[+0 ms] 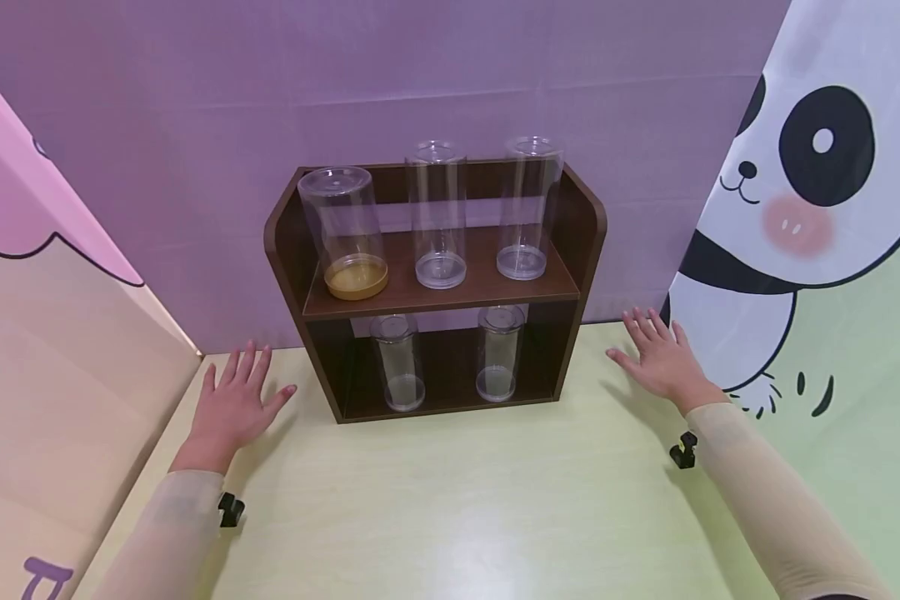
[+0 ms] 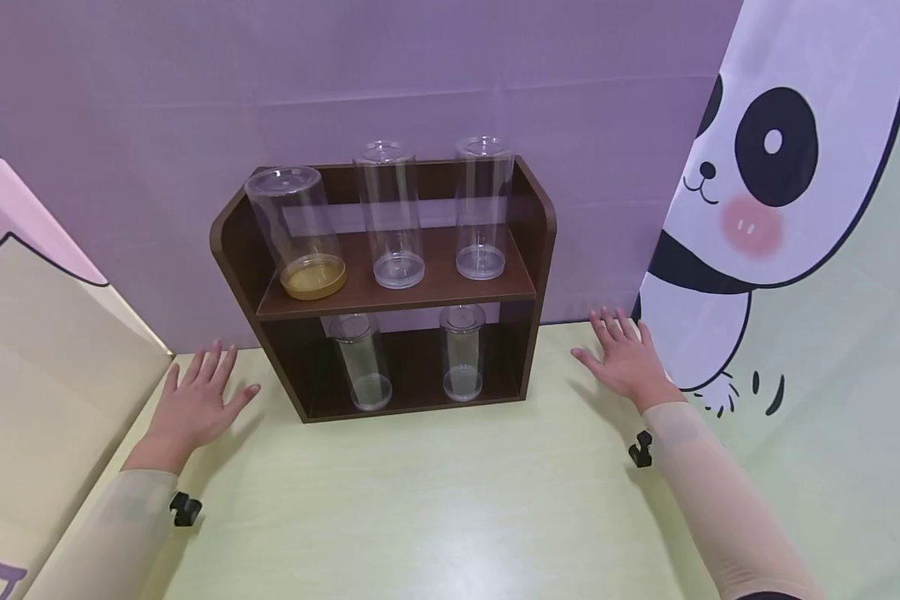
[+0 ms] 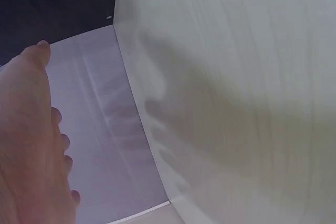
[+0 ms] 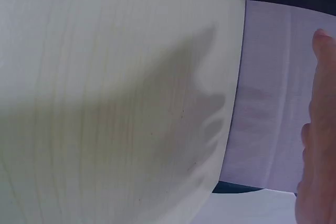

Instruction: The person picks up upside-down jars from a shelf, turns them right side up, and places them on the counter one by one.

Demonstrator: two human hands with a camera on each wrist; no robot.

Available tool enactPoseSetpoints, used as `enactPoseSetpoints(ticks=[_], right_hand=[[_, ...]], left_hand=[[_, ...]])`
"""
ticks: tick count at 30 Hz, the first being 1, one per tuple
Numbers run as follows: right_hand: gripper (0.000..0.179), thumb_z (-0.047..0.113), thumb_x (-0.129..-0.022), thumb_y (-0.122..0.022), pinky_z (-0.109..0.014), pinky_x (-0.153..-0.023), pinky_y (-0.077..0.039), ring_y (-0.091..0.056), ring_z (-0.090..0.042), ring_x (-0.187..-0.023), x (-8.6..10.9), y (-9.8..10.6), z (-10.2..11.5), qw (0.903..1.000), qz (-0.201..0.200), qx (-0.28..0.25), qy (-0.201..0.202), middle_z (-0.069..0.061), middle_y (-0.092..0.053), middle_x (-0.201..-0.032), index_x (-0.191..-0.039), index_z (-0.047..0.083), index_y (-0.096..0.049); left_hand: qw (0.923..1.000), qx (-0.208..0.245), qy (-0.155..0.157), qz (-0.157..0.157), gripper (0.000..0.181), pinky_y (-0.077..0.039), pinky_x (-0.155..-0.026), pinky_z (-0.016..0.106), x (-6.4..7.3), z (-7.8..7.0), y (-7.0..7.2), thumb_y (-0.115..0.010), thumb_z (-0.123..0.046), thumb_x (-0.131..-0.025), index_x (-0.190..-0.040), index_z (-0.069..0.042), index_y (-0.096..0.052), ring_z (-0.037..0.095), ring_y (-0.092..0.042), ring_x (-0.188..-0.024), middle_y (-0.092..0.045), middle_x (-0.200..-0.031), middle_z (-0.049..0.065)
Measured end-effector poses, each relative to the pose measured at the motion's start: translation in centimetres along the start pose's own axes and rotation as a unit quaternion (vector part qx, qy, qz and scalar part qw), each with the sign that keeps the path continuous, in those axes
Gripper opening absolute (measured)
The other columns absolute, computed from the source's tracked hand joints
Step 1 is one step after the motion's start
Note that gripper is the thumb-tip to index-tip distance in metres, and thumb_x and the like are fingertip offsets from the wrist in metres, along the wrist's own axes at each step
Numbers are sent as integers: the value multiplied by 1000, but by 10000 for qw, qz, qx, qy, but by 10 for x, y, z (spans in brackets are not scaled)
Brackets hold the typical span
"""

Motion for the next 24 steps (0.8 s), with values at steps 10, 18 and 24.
enactPoseSetpoints(ticks=[10, 18, 24], right_hand=[[82, 44, -110, -63, -71, -128, -25, -31, -57, -158, -4, 8, 7, 9921, -641, -1058, 225, -34, -38, -170, -168, -7, -35], [69, 25, -112, -64, -70, -125, -33, -39, -56, -154, -1, 13, 19, 9578, -817, -2753, -148, -34, -38, -169, -167, -7, -36], [63, 17, -113, -63, -68, -123, -38, -45, -54, -151, 2, 15, 31, 9233, -936, -3719, -222, -34, -42, -167, -166, -8, -38]], left_hand=[[9907, 1133, -89, -754, 83, -20, -123, 80, -4, -2, 7, -52, -52, -114, -169, 6, -30, 61, -26, -156, -28, -173, 36], [9523, 2856, -12, -1070, 69, -26, -124, 77, 1, -6, 10, -55, -33, -117, -167, 9, -33, 60, -31, -155, -35, -169, 38], [9170, 3825, 147, -1121, 61, -39, -127, 40, 7, -7, 4, -51, -27, -119, -166, 8, -36, 54, -39, -153, -41, -168, 33]])
Point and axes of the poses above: each hand's wrist, its own x-axis away from the middle knuckle, its own y-axis out of the back of the hand, z = x × y, the point moved 8 cm from there along -x, towards the middle knuckle
